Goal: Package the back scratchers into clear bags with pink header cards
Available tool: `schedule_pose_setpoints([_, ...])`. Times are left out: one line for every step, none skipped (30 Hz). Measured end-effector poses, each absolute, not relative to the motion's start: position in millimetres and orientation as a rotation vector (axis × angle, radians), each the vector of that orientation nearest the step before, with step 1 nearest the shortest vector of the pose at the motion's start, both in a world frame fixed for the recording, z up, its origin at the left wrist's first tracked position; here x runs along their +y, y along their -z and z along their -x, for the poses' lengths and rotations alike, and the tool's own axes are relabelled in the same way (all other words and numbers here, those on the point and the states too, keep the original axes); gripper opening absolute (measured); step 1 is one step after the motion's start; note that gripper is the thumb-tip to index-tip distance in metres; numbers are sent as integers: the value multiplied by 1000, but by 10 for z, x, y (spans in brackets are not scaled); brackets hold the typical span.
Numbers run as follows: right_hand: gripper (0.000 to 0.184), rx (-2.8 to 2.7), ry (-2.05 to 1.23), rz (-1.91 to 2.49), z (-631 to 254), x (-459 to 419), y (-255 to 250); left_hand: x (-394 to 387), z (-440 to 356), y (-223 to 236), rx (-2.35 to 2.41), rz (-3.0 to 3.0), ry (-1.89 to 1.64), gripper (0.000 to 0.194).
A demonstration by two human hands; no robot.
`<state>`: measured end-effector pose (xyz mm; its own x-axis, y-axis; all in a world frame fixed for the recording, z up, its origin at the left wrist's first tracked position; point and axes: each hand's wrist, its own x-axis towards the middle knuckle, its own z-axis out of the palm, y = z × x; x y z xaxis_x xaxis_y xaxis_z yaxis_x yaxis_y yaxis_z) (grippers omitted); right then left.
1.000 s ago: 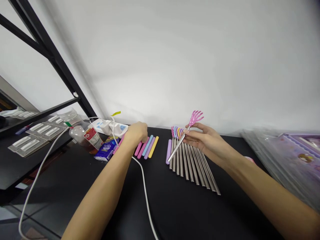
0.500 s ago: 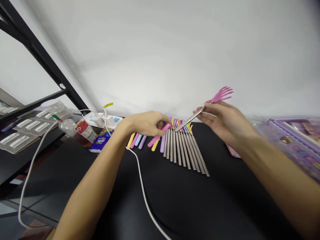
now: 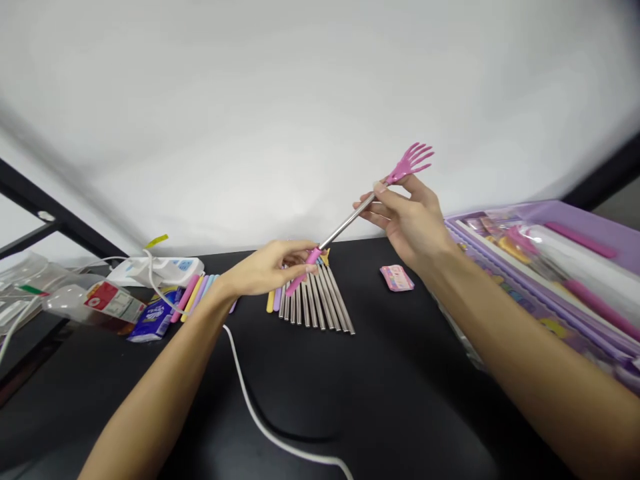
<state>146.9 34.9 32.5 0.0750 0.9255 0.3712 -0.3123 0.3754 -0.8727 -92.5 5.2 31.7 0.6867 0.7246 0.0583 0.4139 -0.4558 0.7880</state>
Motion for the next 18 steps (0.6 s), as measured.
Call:
schedule_pose_setpoints([23,-1128,-1044,692,-1486,347,-338,51,912,-315,895,-2121,-518,36])
schedule_pose_setpoints([23,-1139,-1039,688,-1502,342,-350,51,901,-315,924,-2137,-536,37])
schedule_pose_setpoints([24,-1150,-1037,685,-1516,334,-363,51,892,-317,953,-2151,-555,39])
schedule_pose_setpoints([25,-1160,-1035,681,-1529,325,-373,52,885,-318,977,-2161,-580,41])
schedule_pose_setpoints([26,-1168,-1035,675,-1541,316,-382,54,880,-319,995,-2161,-610,42])
schedule_pose_setpoints([27,-1176,-1039,664,-1551,307,-388,55,877,-320,1007,-2151,-644,43])
schedule_pose_setpoints([28,-1181,-1047,648,-1560,298,-393,55,875,-319,1013,-2134,-675,45])
schedule_pose_setpoints([29,-1182,-1059,630,-1568,290,-396,54,874,-317,1019,-2114,-694,46])
schedule_pose_setpoints([29,-1181,-1075,611,-1575,283,-400,52,875,-315,1029,-2097,-700,47])
schedule_pose_setpoints([29,-1182,-1093,592,-1582,277,-403,49,878,-314,1040,-2085,-698,48])
schedule_pose_setpoints([28,-1186,-1112,573,-1588,271,-406,44,881,-314,1047,-2074,-695,49])
schedule_pose_setpoints([27,-1191,-1131,557,-1594,266,-410,37,885,-315,1050,-2060,-697,50])
schedule_pose_setpoints([26,-1199,-1147,546,-1600,262,-413,30,890,-319,1048,-2042,-704,50])
schedule_pose_setpoints([25,-1208,-1162,540,-1605,259,-416,21,894,-325,1041,-2021,-718,48])
schedule_pose_setpoints([26,-1217,-1174,537,-1610,256,-419,12,898,-334,1036,-2000,-734,47])
schedule_pose_setpoints([26,-1224,-1184,536,-1613,253,-420,2,902,-345,1034,-1980,-749,45])
schedule_pose_setpoints([26,-1227,-1194,535,-1615,251,-421,-8,906,-356,1035,-1960,-760,43])
schedule_pose_setpoints([26,-1226,-1205,531,-1615,250,-419,-18,909,-368,1036,-1940,-766,42])
